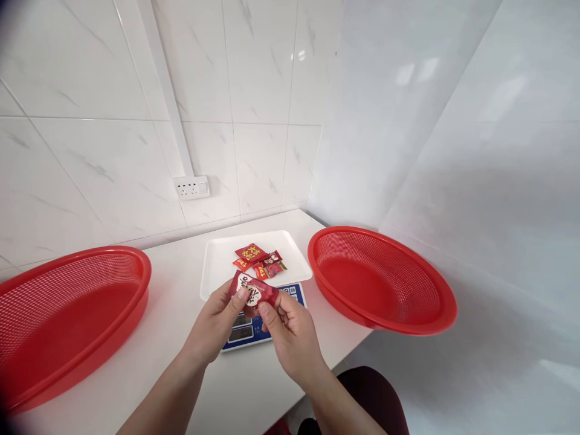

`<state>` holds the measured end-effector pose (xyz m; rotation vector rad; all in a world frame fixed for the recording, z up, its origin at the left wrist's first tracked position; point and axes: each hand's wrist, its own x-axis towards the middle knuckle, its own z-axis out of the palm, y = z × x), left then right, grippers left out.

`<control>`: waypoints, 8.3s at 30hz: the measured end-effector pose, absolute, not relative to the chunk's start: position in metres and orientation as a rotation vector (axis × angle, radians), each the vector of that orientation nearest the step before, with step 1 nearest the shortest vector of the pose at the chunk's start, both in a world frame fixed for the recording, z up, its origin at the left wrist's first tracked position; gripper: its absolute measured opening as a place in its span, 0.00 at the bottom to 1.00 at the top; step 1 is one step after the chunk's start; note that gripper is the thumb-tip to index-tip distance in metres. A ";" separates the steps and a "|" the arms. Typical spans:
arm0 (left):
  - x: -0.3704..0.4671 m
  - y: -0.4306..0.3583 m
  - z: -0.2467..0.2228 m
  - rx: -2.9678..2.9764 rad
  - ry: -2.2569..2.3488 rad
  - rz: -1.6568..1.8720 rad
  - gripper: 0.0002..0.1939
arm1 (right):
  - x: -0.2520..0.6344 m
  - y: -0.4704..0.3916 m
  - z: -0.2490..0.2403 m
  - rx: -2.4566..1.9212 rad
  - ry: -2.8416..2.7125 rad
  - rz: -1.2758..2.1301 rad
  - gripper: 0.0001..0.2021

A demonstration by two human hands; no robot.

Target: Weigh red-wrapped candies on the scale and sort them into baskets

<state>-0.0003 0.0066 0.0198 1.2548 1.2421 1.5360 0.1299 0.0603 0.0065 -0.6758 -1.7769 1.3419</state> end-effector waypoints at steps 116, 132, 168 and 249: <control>0.009 -0.002 0.022 1.577 1.257 1.215 0.16 | 0.139 0.061 0.017 -0.694 -1.807 0.842 0.14; 0.002 -0.001 0.025 1.501 1.323 1.253 0.12 | 0.142 0.062 0.019 -0.622 -1.679 1.049 0.09; 0.007 -0.003 0.029 1.515 1.315 1.293 0.13 | 0.142 0.060 0.017 -0.663 -1.902 1.120 0.11; -0.057 0.015 0.024 0.280 0.710 2.066 0.10 | 0.072 0.148 -0.027 -0.972 -2.612 0.245 0.13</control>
